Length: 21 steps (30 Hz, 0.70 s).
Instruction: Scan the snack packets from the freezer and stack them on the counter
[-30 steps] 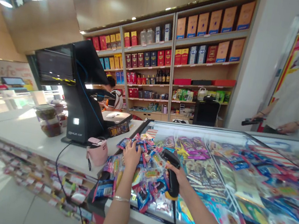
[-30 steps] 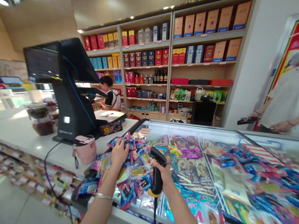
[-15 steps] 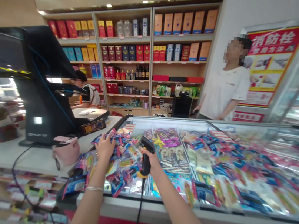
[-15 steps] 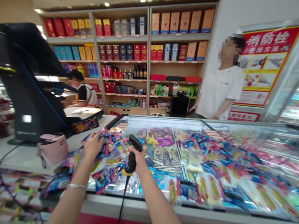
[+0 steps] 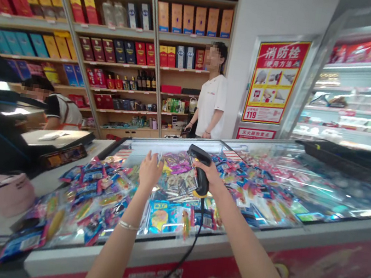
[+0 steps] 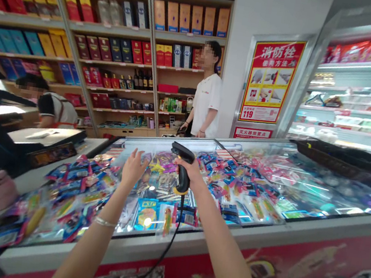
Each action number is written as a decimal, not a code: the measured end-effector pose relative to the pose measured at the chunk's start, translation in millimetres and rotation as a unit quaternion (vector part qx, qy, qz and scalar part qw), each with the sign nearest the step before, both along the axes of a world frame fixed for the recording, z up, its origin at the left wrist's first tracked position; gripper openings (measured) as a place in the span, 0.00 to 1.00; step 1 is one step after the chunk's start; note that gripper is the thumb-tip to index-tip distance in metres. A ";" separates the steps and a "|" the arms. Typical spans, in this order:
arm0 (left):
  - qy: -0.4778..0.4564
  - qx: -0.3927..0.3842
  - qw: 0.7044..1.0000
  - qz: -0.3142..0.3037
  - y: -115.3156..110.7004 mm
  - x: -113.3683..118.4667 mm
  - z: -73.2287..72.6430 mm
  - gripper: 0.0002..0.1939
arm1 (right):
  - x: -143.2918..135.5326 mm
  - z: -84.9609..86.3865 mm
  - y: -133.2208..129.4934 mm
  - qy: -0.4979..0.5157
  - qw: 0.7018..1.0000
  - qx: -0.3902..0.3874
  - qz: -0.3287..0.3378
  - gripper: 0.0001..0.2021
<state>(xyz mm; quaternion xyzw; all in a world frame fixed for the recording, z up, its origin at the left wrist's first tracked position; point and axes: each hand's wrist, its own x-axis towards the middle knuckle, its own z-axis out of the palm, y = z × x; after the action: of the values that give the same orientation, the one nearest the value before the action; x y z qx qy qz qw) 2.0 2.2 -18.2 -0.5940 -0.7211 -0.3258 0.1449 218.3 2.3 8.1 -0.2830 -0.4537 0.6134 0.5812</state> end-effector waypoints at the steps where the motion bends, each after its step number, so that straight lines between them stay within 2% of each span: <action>1: 0.005 -0.013 1.000 -0.017 7.1 16.7 -4.0 0.21 | 17.5 -1.3 5.1 -0.005 1.000 0.000 -0.013 0.15; 6: 0.005 -0.090 0.991 -0.096 43.7 87.1 -25.8 0.22 | 94.7 -16.6 31.1 -0.061 0.996 -0.034 -0.056 0.15; 11: -0.013 -0.157 0.973 -0.166 77.3 126.7 -45.4 0.23 | 145.2 -42.1 58.1 -0.076 0.992 -0.052 -0.084 0.14; 15: 0.006 -0.161 0.962 -0.222 95.8 141.4 -58.5 0.27 | 160.6 -59.2 71.4 -0.058 0.989 -0.105 -0.088 0.10; 18: 0.033 -0.176 0.951 -0.252 102.8 146.5 -66.5 0.30 | 159.0 -66.1 71.8 -0.057 0.985 -0.138 -0.091 0.08; 21: 0.054 -0.199 0.945 -0.254 103.4 147.7 -71.5 0.29 | 153.2 -68.0 66.4 -0.077 0.982 -0.146 -0.094 0.08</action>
<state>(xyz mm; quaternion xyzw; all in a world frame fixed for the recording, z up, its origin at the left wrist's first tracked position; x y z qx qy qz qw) 149.6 105.6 -89.7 -0.7909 -0.5875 -0.1691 -0.0254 371.5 68.6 -60.0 -0.4528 -0.3738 0.5919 0.5522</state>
